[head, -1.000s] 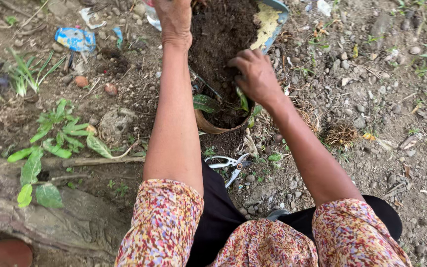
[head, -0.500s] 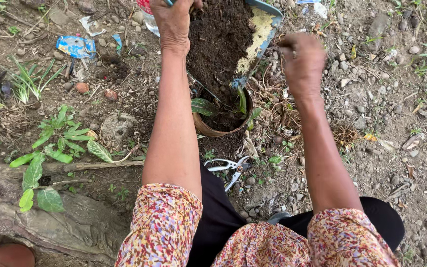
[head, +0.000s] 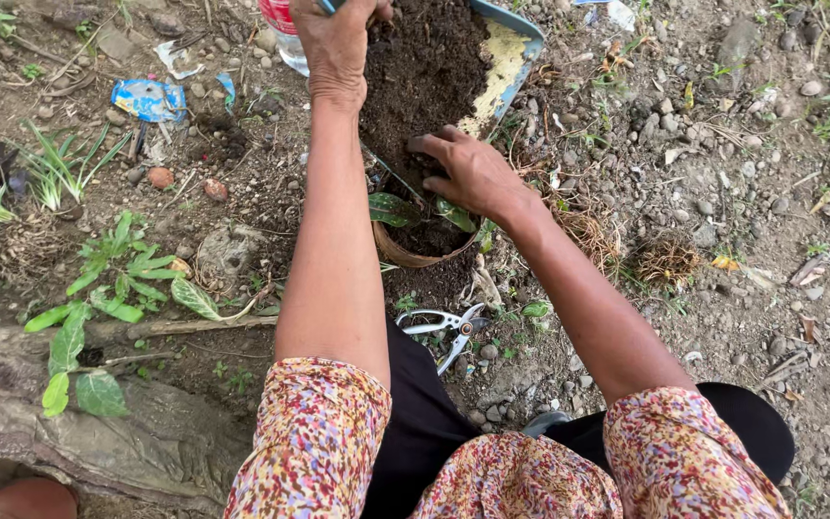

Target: The person plants a small plant into a pot by hand, filling the space with soil from a blue scoop.

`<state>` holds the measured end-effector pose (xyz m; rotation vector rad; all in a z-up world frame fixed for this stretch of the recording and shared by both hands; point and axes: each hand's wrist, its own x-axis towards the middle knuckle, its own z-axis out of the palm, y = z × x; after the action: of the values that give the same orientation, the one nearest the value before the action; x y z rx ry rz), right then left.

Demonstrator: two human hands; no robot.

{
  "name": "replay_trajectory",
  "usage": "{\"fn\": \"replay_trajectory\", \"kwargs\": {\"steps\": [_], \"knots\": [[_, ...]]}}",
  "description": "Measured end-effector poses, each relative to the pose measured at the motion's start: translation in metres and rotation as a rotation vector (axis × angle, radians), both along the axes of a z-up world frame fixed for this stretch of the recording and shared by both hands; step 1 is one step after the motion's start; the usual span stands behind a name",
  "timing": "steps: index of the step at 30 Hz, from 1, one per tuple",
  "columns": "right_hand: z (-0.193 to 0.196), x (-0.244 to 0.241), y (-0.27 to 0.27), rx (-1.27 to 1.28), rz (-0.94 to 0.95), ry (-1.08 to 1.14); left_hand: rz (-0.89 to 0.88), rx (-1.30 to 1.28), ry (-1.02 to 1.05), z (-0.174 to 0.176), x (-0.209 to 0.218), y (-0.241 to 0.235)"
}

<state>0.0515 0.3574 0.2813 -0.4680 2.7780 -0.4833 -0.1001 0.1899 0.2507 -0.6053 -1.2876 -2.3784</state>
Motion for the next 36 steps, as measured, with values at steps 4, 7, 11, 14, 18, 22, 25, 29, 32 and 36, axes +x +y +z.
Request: {"fn": "replay_trajectory", "kwargs": {"steps": [4,7,11,14,18,22,25,29,32,36], "knots": [[-0.012,-0.005,0.005,-0.057,0.197,0.391,0.005,-0.010,0.019,0.003,0.000,-0.001],[-0.014,-0.002,-0.008,0.032,-0.058,0.078,0.006,-0.023,-0.013,0.007,0.002,0.001],[-0.012,-0.007,0.011,-0.202,-0.140,0.140,0.045,-0.066,-0.115,0.006,0.003,0.000],[0.000,-0.001,0.056,-0.401,-0.349,0.114,-0.014,0.009,0.026,0.001,-0.001,-0.002],[0.028,0.008,0.099,-0.316,-0.688,0.121,0.029,-0.014,-0.034,-0.003,-0.002,-0.007],[0.018,-0.007,0.089,-0.192,-0.470,0.436,0.060,-0.037,-0.144,0.000,-0.001,-0.008],[-0.009,-0.024,0.065,-0.293,-0.403,0.435,0.080,-0.038,-0.124,-0.001,0.000,-0.008],[-0.035,-0.046,0.041,-0.387,-0.287,0.546,0.083,-0.052,-0.150,-0.001,-0.003,-0.007],[-0.033,-0.063,0.028,-0.299,-0.239,0.705,0.054,-0.074,-0.128,0.001,-0.004,-0.005],[-0.023,-0.070,-0.010,-0.314,-0.073,0.862,0.013,-0.082,-0.156,0.006,-0.001,-0.002]]}}
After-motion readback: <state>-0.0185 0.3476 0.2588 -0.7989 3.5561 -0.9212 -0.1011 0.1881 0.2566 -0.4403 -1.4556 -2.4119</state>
